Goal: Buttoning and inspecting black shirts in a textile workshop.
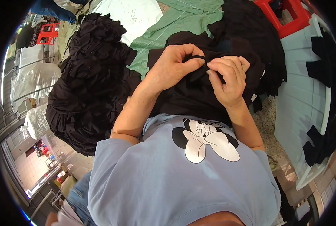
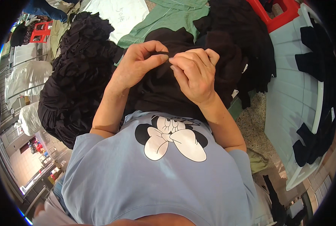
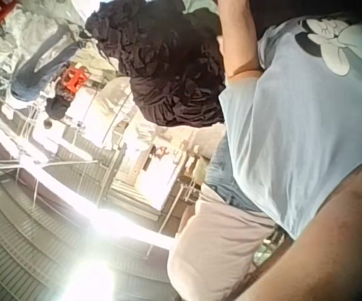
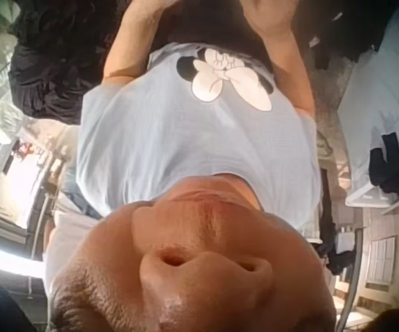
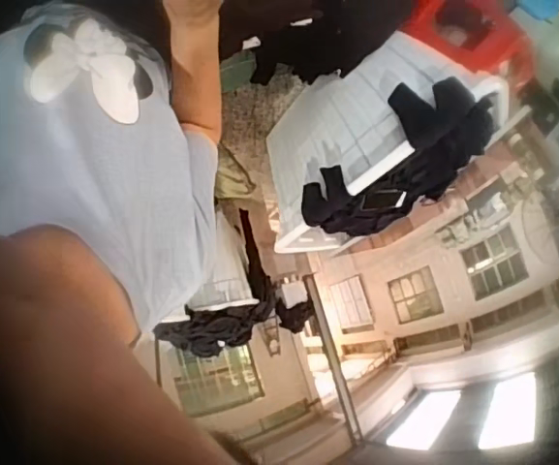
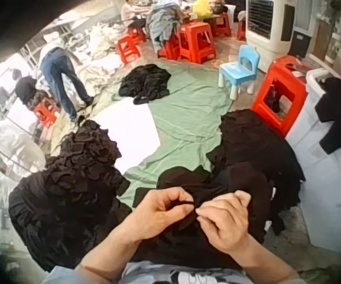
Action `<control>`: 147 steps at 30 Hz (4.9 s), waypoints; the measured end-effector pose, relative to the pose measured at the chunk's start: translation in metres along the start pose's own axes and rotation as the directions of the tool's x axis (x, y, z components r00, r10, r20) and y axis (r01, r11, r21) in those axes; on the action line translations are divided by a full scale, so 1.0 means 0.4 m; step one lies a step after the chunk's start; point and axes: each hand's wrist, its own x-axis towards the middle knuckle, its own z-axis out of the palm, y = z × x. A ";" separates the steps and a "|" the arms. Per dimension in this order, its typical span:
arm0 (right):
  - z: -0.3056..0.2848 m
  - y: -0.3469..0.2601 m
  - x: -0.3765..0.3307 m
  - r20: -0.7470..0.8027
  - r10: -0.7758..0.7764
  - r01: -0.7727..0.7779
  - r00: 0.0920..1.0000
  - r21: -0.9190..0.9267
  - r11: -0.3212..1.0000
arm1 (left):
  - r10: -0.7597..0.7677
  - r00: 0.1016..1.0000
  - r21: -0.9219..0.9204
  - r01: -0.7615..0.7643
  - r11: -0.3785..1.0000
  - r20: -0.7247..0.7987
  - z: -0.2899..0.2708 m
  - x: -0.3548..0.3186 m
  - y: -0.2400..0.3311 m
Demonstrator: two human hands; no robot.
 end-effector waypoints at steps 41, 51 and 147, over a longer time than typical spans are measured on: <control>0.066 0.003 0.060 0.295 -0.089 0.109 0.951 -0.053 0.993 | -0.115 0.993 -0.550 0.108 0.828 0.022 -0.085 -0.001 -0.117; 0.053 0.007 0.046 0.231 -0.043 0.044 0.972 0.003 0.999 | -0.164 0.986 -0.606 0.143 0.783 0.020 -0.066 -0.015 -0.102; 0.090 -0.011 0.005 0.367 0.498 -0.588 0.786 0.194 0.786 | 0.376 0.924 0.342 -0.334 0.878 -0.063 -0.064 -0.042 -0.086</control>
